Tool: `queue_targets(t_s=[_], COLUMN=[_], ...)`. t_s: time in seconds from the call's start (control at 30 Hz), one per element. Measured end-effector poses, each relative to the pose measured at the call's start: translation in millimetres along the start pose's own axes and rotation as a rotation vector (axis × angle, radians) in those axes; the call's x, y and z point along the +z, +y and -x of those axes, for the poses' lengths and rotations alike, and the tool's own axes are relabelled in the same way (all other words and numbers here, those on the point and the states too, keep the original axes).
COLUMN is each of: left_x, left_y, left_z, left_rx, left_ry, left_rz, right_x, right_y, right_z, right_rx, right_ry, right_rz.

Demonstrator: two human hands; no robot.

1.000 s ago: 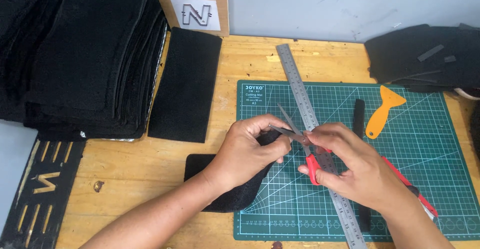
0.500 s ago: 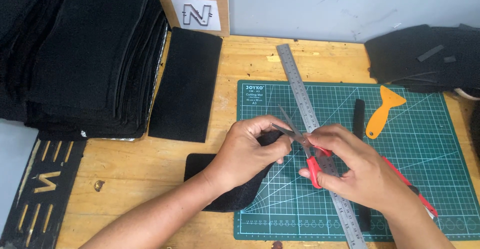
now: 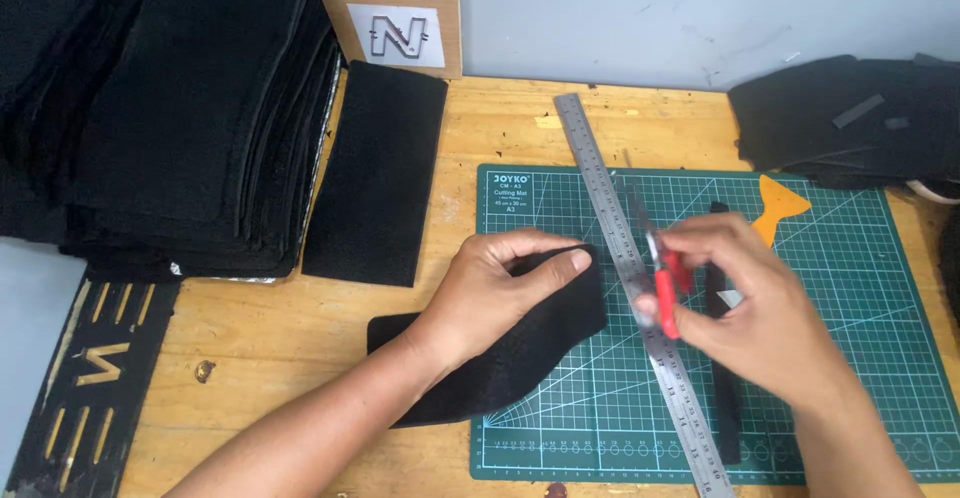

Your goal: Trimming loose threads from a fabric strip and using a scraper to smooth the surface

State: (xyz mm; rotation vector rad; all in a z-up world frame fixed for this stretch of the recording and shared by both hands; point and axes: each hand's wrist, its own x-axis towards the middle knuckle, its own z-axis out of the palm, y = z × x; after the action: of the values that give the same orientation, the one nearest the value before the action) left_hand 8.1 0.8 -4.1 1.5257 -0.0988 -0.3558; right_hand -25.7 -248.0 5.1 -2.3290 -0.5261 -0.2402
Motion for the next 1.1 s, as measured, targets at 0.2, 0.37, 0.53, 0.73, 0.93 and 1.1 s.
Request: queue_targets(t_s=[0.2,0.37,0.53,0.73,0.93,1.1], left_x=[-6.4,-11.2,-16.9,-21.4,-21.7,-14.9], left_y=[4.0,-3.5,-3.3,-23.0,-8.8,-12.9], left_z=[-3.0,-9.4,-12.5,-24.4,-16.2,-22.5], left_rx=[-0.039,-0.002,0.022,0.161,0.156,0.205], left_ry=[0.051,0.121,0.131,0.069,0.062,0.062], left_rz=[0.063,0.081,0.115,0.235,0.254,0.358], right_x=[-26.1,-49.3,-66.8,-81.5,-88.1,-63.3], right_y=[-14.6,29.6,69.2,92.7,98.7,12.1], right_z=[-7.6,3.4,6.9,13.6,21.3,8.2], right_rx=[0.679,0.763,0.974,1.001,1.029,0.736], right_ry=[0.019,-0.084,-0.29,-0.437,-0.342,0.086], right_rz=[0.238,0.527,0.693,0.57,0.124,-0.228])
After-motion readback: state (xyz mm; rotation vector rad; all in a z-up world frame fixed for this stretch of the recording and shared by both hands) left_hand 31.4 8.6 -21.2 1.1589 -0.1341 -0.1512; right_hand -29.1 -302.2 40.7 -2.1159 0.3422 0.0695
